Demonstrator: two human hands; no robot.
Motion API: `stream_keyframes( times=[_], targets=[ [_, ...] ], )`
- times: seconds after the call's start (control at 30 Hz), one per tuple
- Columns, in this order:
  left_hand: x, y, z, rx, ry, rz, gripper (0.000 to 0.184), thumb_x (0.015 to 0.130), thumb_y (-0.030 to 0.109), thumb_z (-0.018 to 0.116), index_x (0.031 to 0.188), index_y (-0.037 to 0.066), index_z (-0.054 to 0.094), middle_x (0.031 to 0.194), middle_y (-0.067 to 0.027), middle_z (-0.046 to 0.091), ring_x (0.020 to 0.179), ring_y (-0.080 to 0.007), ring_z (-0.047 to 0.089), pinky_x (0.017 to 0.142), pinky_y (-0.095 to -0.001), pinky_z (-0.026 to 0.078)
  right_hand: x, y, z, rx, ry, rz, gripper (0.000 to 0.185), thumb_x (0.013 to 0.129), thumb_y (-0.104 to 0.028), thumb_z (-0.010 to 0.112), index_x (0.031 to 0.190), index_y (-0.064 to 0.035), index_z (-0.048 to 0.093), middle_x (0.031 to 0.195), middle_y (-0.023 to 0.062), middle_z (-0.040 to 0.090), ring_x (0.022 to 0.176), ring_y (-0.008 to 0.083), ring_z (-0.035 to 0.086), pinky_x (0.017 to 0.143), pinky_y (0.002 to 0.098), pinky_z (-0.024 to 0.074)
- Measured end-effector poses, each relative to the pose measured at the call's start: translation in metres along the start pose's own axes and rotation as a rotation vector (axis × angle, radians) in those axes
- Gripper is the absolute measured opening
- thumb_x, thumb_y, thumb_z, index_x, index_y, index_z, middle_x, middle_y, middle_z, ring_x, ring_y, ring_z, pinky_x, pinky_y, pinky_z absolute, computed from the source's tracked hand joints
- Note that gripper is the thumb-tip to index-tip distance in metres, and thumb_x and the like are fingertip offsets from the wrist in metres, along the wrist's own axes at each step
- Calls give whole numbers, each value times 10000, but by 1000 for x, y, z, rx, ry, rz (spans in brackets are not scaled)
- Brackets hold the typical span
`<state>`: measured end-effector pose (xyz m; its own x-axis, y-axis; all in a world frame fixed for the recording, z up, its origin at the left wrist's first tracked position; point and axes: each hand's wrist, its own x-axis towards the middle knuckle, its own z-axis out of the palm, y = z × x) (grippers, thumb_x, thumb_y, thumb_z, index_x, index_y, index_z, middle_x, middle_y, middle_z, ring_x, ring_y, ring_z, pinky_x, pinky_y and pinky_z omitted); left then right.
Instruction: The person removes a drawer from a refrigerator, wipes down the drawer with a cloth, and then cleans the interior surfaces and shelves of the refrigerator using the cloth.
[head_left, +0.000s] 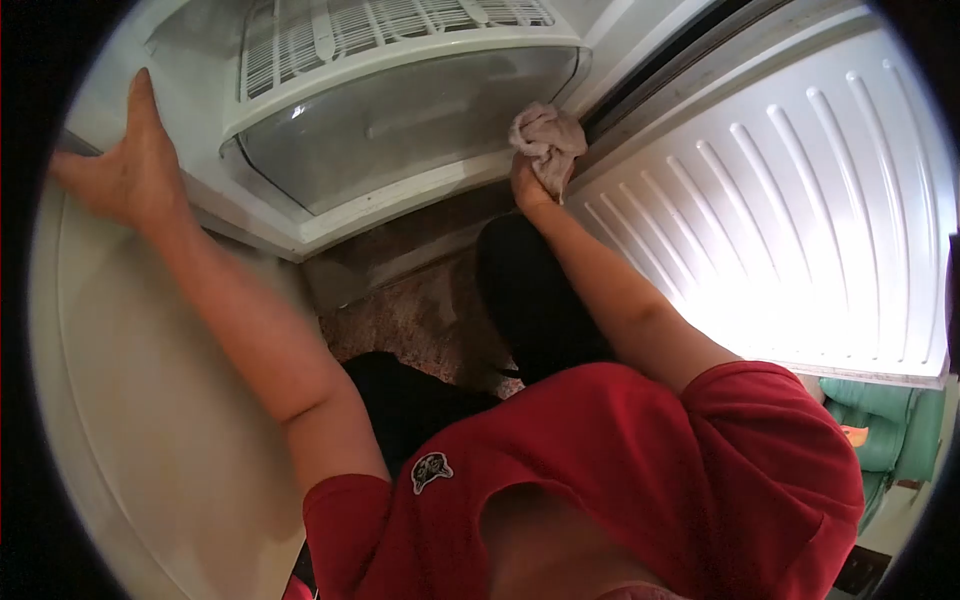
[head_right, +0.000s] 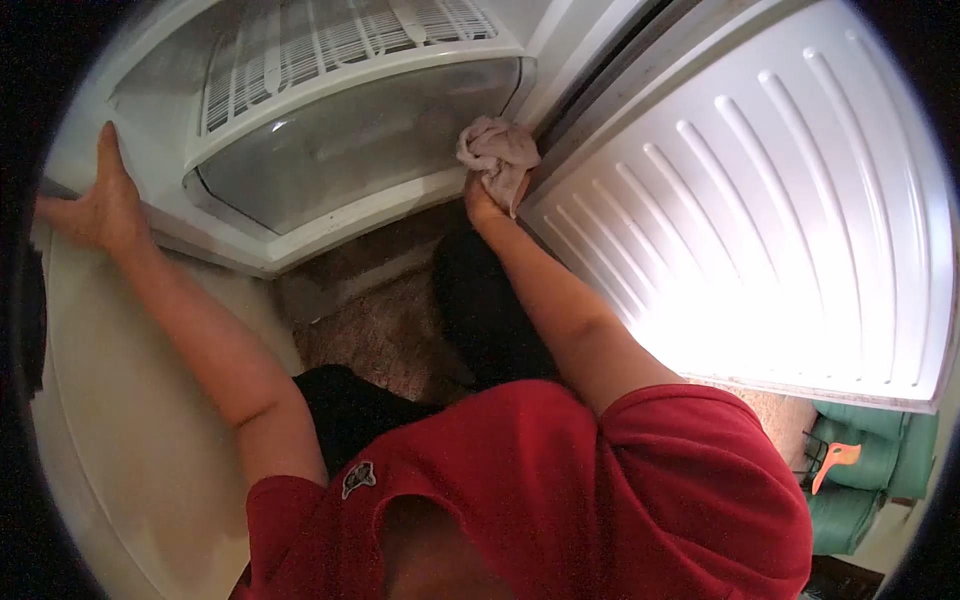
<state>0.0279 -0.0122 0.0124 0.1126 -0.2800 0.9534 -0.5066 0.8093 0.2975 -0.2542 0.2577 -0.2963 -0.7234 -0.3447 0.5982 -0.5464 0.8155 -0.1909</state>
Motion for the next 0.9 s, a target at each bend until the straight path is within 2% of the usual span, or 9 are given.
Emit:
stream_keyframes(
  times=[0.07, 0.17, 0.27, 0.37, 0.47, 0.57, 0.67, 0.77, 0.9],
  targets=[
    [-2, 4, 0, 26, 48, -6, 801, 619, 277, 836, 1236, -16, 418, 1222, -223, 490, 1141, -337, 481, 1007, -409, 346, -7, 1, 8, -111, 15, -63, 371, 885, -271, 489, 1163, -27, 503, 1166, 151, 505, 1096, 300, 473, 941, 343, 373],
    [-2, 13, 0, -86, 60, -14, 877, 617, 275, 834, 1295, -17, 360, 1266, -228, 459, 1178, -352, 454, 1031, -403, 324, -10, -9, 5, -74, -111, -55, 368, 879, -276, 509, 1137, -13, 516, 1136, 151, 525, 1069, 297, 495, 919, 336, 394],
    [0, 4, -1, 117, 24, 2, 940, 620, 272, 832, 1340, -28, 307, 1308, -233, 424, 1213, -345, 426, 1053, -393, 300, -1, -28, -40, 215, -523, 129, 481, 824, -280, 579, 1181, 31, 495, 1188, 191, 510, 1137, 352, 465, 957, 374, 373],
    [1, 14, -6, 89, 8, -41, 967, 624, 272, 830, 1356, -37, 277, 1332, -233, 401, 1230, -342, 407, 1065, -389, 281, -2, -13, -10, 858, -651, 531, 556, 763, -268, 624, 1194, 52, 481, 1186, 192, 521, 1118, 349, 478, 953, 392, 371],
    [0, 11, -5, -57, -11, -43, 954, 623, 272, 831, 1343, -43, 290, 1319, -227, 414, 1229, -335, 408, 1063, -388, 283, 9, -14, -27, 1302, -584, 803, 515, 754, -261, 607, 1143, 62, 508, 1154, 188, 537, 1066, 334, 504, 929, 389, 386],
    [1, -2, -1, -45, 9, 37, 936, 605, 290, 852, 1306, -51, 335, 1296, -223, 441, 1182, -337, 448, 1036, -393, 311, 36, -57, -88, 1470, -459, 1220, 319, 812, -231, 579, 1068, -42, 567, 1060, 99, 569, 979, 258, 538, 901, 363, 413],
    [-1, -1, -1, 108, 17, 27, 925, 599, 282, 857, 1300, -38, 344, 1291, -219, 446, 1153, -327, 470, 1023, -402, 322, 32, -78, -97, 1755, -617, 1286, 280, 802, -247, 591, 1018, -70, 570, 1032, 65, 572, 976, 255, 537, 903, 377, 417],
    [0, -11, 3, 168, 6, 52, 931, 577, 286, 865, 1308, -5, 368, 1304, -180, 455, 1133, -326, 485, 1020, -403, 325, 21, -82, -85, 1769, -699, 1253, 265, 806, -272, 588, 992, -84, 572, 1038, 54, 581, 978, 259, 537, 926, 404, 411],
    [-2, -24, 9, 309, -16, 114, 905, 598, 269, 845, 1325, 23, 364, 1307, -163, 464, 1115, -323, 500, 1019, -401, 328, 14, -68, -84, 1774, -999, 1484, 303, 799, -299, 585, 1006, -77, 580, 1059, 79, 596, 1004, 283, 537, 957, 460, 386]
  ],
)
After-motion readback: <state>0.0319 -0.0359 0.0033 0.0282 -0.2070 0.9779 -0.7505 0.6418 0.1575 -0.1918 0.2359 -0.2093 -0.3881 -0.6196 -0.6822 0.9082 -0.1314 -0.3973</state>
